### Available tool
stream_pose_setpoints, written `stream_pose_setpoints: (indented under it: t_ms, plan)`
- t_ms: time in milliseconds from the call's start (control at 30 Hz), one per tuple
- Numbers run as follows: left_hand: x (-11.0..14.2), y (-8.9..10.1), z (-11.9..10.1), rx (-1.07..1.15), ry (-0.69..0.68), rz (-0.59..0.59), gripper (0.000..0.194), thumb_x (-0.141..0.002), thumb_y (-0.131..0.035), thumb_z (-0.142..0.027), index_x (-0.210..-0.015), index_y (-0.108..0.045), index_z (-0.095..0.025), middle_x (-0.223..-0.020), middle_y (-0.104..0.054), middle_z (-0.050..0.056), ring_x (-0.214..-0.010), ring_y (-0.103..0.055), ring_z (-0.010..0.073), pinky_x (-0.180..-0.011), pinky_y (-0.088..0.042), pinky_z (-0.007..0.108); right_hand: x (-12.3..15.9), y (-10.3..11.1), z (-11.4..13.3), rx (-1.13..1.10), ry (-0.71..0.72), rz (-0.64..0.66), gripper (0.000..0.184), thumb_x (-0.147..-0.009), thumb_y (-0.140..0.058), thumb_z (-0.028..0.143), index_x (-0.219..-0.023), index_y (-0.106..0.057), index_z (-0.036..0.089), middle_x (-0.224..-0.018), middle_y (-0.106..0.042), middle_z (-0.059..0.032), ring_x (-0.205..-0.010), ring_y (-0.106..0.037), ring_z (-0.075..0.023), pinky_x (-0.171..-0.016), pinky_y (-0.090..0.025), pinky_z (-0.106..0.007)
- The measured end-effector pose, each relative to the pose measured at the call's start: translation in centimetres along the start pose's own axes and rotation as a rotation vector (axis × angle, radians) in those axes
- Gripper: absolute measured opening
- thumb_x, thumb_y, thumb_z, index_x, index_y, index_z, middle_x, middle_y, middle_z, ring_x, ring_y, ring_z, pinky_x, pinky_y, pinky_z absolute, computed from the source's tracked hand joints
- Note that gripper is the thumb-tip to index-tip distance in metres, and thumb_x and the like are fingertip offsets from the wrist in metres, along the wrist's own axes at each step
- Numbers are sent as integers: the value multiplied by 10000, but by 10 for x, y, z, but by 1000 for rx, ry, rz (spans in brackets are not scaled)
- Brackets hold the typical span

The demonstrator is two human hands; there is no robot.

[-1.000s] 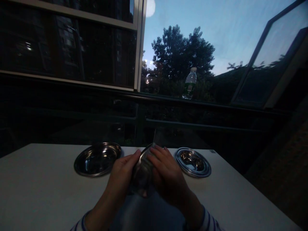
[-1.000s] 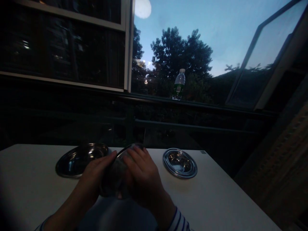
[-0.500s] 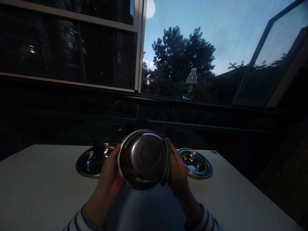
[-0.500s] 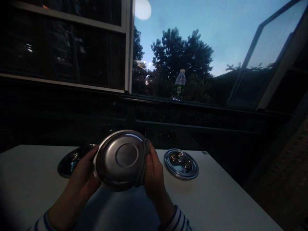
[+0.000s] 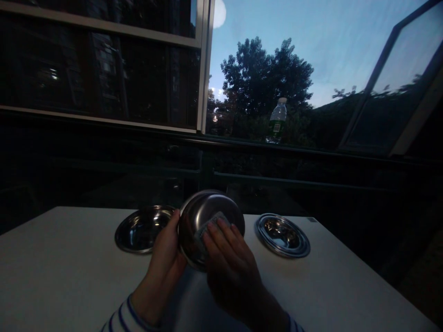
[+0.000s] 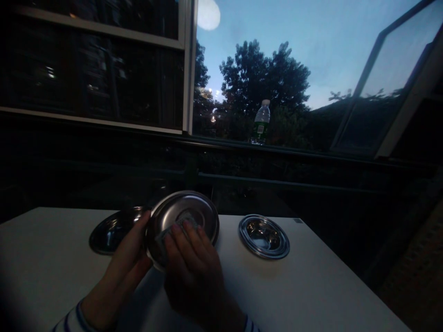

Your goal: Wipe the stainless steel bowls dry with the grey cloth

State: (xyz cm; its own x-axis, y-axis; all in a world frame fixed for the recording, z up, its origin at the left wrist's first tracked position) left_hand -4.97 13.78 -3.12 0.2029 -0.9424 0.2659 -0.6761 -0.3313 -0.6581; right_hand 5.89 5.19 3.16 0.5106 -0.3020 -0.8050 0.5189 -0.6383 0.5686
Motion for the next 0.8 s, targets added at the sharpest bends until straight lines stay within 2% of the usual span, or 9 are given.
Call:
stream_pose_setpoints:
  t_ms: [33, 167, 233, 333, 533, 700, 800]
  plan:
    - [0, 0, 1, -9, -2, -5, 137, -842, -491, -204, -821, -608, -136, -605, -672, 28, -645, -670, 178, -601, -538, 275, -3, 1, -4, 8, 2, 21, 432, -822, -391, 131, -1242, -463, 59, -1302, -487, -153, -1303, -301, -275, -1022, -343, -495]
    - [-2, 3, 3, -4, -10, -22, 139, -838, -510, -219, -830, -623, -139, -601, -671, 20, -615, -664, 167, -584, -534, 267, -6, 8, -27, 47, -134, 21, 394, -837, -357, 93, -1195, -497, 9, -1247, -525, -197, -1267, -362, -279, -987, -385, -506]
    - [-3, 4, 3, 10, -12, -30, 146, -842, -503, -216, -814, -620, -133, -600, -670, 20, -589, -656, 153, -570, -530, 255, -6, 7, -20, 3, -89, 37, 395, -831, -369, 97, -1190, -503, 6, -1252, -523, -189, -1278, -342, -279, -993, -391, -486]
    - [-2, 2, 4, 15, 5, -11, 148, -843, -503, -195, -780, -618, -126, -598, -668, 14, -534, -631, 121, -556, -520, 225, -8, 6, -1, -89, 25, 78, 402, -829, -389, 130, -1209, -503, 62, -1280, -515, -132, -1280, -343, -256, -1015, -377, -461]
    - [1, 2, 2, -43, -33, -33, 134, -829, -521, -192, -818, -637, -127, -649, -688, 32, -611, -658, 146, -583, -528, 246, -13, 22, -23, -27, -106, 2, 370, -823, -366, 69, -1148, -538, 29, -1203, -565, -181, -1232, -415, -263, -980, -415, -472]
    - [-1, 0, 6, -7, -7, 12, 169, -838, -502, -180, -734, -622, -122, -580, -662, 11, -511, -619, 109, -532, -511, 209, -14, 19, -4, -160, 32, 85, 367, -814, -404, 100, -1158, -532, 88, -1222, -567, -110, -1235, -415, -218, -1022, -386, -407]
    - [0, 1, 5, -20, -20, -4, 151, -838, -507, -192, -787, -631, -122, -596, -669, 13, -540, -634, 121, -557, -522, 224, -13, 22, -12, -96, -47, 43, 375, -814, -395, 85, -1166, -523, 67, -1239, -544, -144, -1243, -402, -240, -1015, -382, -443]
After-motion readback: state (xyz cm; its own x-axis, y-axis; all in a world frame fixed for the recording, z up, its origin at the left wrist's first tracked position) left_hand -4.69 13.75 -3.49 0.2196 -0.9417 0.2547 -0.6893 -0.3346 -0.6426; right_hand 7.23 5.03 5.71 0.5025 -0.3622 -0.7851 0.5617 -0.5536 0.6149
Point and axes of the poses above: each hand's wrist, its own x-axis away from the middle knuckle, its own y-axis out of the back of the hand, z = x × y, the point moved 10 cm from there along -x, towards the middle knuckle
